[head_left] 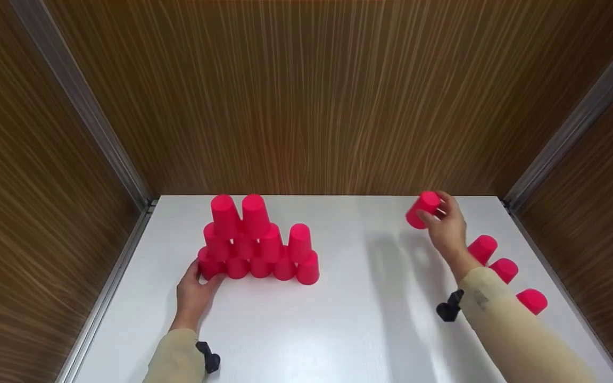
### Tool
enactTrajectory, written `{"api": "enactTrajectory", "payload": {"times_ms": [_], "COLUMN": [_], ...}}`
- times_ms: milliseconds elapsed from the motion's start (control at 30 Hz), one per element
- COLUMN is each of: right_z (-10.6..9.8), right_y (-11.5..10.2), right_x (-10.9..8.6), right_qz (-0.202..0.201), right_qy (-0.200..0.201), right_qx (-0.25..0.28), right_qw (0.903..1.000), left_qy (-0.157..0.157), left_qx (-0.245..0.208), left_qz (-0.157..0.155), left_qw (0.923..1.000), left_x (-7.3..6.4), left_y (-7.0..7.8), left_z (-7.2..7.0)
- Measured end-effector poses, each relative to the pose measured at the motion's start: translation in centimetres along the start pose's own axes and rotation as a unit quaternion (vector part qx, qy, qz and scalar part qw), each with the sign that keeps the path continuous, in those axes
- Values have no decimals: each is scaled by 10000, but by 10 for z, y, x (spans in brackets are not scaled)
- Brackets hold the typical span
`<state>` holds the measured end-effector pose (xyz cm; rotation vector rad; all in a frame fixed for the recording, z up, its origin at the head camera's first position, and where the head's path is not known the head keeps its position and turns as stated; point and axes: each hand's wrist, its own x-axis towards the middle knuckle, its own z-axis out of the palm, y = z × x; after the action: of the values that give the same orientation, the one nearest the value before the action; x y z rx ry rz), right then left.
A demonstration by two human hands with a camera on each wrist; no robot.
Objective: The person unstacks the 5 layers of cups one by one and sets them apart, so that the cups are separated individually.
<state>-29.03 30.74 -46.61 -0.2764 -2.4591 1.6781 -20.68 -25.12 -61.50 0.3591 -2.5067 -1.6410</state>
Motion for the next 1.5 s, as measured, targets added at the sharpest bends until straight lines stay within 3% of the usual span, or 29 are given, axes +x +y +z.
{"api": "enactTrajectory", "payload": {"times_ms": [300, 567, 967, 1267, 1500], "right_z": [-37, -40, -40, -41, -39], "right_y": [53, 85, 102, 104, 104], "right_x": [1, -5, -6, -9, -12], "right_qz": [736, 1118, 1093, 1150, 1176], "right_qy": [35, 67, 122, 212, 102], "right_qx": [-359, -662, -995, -1034, -990], "right_qw": [9966, 9915, 9889, 9877, 9881], "left_qy": [-87, -31, -53, -140, -96], "left_qx": [-119, -116, 20, 31, 19], "left_qz": [143, 125, 144, 41, 133], "left_qw": [9998, 9999, 9999, 9999, 9999], "left_x": [7, 7, 12, 14, 14], "left_y": [0, -6, -3, -3, -5], "left_z": [12, 15, 18, 19, 17]}}
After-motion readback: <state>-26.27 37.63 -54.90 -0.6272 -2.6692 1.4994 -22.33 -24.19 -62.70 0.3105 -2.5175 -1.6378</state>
